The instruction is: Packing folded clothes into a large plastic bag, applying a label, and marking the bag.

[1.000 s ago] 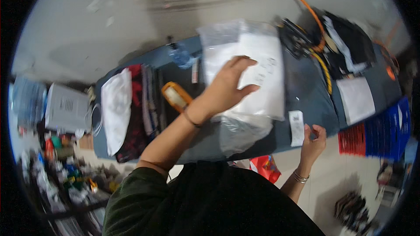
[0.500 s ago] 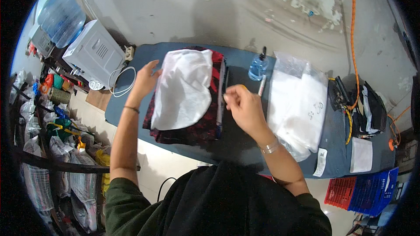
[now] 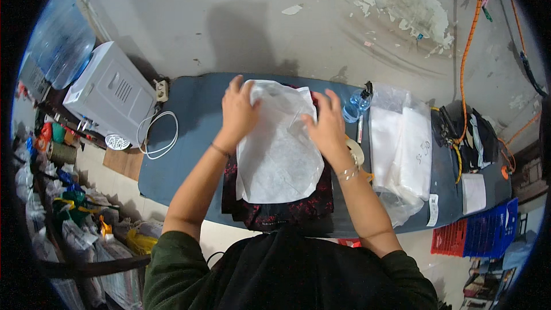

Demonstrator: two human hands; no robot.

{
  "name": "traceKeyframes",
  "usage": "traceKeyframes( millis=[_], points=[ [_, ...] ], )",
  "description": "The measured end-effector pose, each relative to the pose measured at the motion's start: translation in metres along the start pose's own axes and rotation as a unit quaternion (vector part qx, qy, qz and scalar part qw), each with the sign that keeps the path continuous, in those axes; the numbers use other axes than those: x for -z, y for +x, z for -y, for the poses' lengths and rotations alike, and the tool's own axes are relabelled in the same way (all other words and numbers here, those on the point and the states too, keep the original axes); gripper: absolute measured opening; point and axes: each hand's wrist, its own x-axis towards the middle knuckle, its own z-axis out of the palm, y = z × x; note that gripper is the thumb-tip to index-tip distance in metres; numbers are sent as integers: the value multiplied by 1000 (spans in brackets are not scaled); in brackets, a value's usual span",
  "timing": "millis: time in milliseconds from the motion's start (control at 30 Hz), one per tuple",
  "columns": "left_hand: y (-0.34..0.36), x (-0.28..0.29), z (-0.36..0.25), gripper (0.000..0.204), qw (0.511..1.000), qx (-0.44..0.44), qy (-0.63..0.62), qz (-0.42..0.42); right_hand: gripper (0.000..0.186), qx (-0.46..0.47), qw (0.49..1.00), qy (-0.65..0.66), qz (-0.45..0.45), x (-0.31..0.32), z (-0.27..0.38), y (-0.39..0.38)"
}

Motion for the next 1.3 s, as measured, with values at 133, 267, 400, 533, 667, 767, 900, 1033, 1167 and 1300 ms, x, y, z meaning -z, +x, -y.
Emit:
traceKeyframes(
  millis=[133, 267, 400, 533, 667, 767, 900, 1033, 1167, 1300],
  points=[
    [-60, -1, -29, 63, 989, -33, 0, 145, 76, 64, 980, -112, 150, -8, 61, -51],
    [-79, -26, -31, 64, 990, -47, -1, 130, 90, 32, 984, -46, 171, -39, 28, -96],
    [-76, -8, -33, 67, 987, -37, -10, 159, 70, 60, 978, 174, 101, 3, -7, -87],
    [-51, 14, -40, 67, 983, -61, 32, 169, 77, -118, 993, 21, -20, 63, -82, -117],
    [-17, -5, -51, 63, 981, -96, 88, 143, 74, -188, 982, 15, 19, 64, -128, -171],
    [-12, -39, -45, 61, 983, -76, 34, 166, 64, -236, 970, 59, 3, 48, -145, -185],
    [-15, -47, -53, 61, 984, -46, 77, 156, 59, -236, 969, 25, -62, 51, -146, -196],
    [-17, -41, -51, 64, 981, -28, 94, 167, 67, -241, 967, -49, 70, 94, -147, -162],
    [-10, -32, -18, 68, 953, -5, -275, 129, 84, -85, 995, 14, -48, 94, -161, -45],
    [-7, -10, 33, 65, 916, 209, -341, 34, 88, -30, 991, 41, -127, 31, -226, 36]
  ],
)
